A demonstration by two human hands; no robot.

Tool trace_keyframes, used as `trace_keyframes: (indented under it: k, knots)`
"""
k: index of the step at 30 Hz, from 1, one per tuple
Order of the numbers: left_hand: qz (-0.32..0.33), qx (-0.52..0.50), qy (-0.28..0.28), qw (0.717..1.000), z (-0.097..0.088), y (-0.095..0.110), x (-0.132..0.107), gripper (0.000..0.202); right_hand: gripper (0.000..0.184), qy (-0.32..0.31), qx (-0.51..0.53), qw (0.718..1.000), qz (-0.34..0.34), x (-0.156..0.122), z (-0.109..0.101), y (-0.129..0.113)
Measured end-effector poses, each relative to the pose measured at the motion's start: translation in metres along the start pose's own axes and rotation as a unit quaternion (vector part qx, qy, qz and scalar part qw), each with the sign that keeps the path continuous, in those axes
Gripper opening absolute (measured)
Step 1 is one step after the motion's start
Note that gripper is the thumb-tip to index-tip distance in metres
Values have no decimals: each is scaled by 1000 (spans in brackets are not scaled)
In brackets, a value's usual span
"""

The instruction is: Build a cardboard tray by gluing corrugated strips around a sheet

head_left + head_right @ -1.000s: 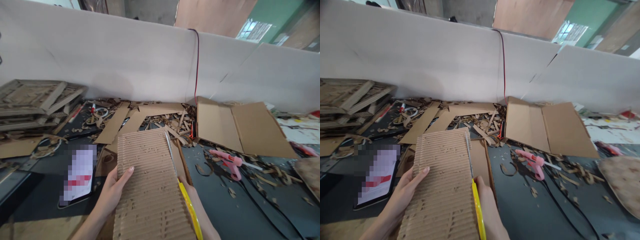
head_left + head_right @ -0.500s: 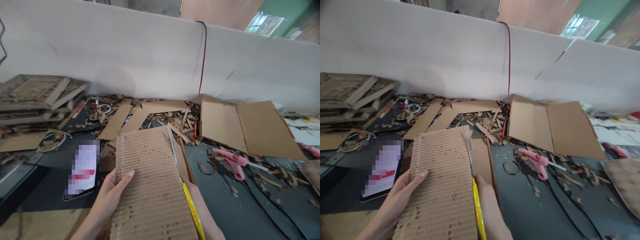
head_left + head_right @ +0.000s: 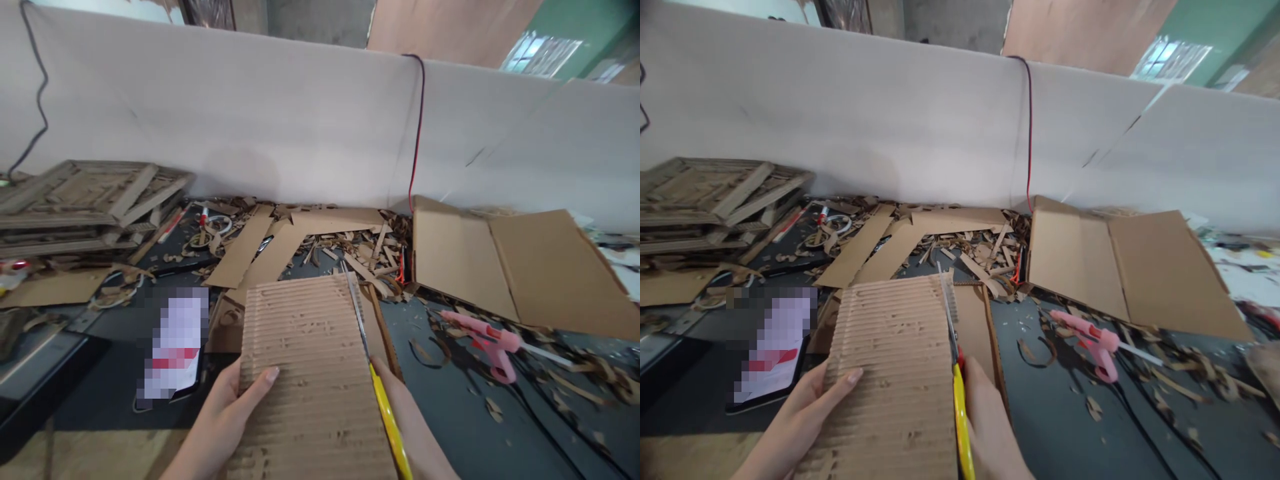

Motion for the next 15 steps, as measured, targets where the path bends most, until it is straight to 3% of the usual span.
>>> trace_keyframes:
  k: [3,6,10,15]
  knots:
    - [4,-12,11,1000,0,0,-2,33,32,21,15,1000,1,5,-1,4]
    - [2,-31,44,999,-6,-1,-1,37,37,84,27,996,13,8,-6,11]
    - [-16,-55,131,990,-32,-9,-1,38,43,153,24,987,35,0,-17,17]
    - [-4,-73,212,974,-63,-13,-2,41,44,133,25,990,45,-15,-25,26]
Point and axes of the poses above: each hand's wrist, its own x-axis towards the middle knuckle, its own z-axis out of the palm, y = z × x, the point moved 10 cm from there along x, towards the middle knuckle, and after that the axes turned 7 degrees about x, right-handed, at the moved point
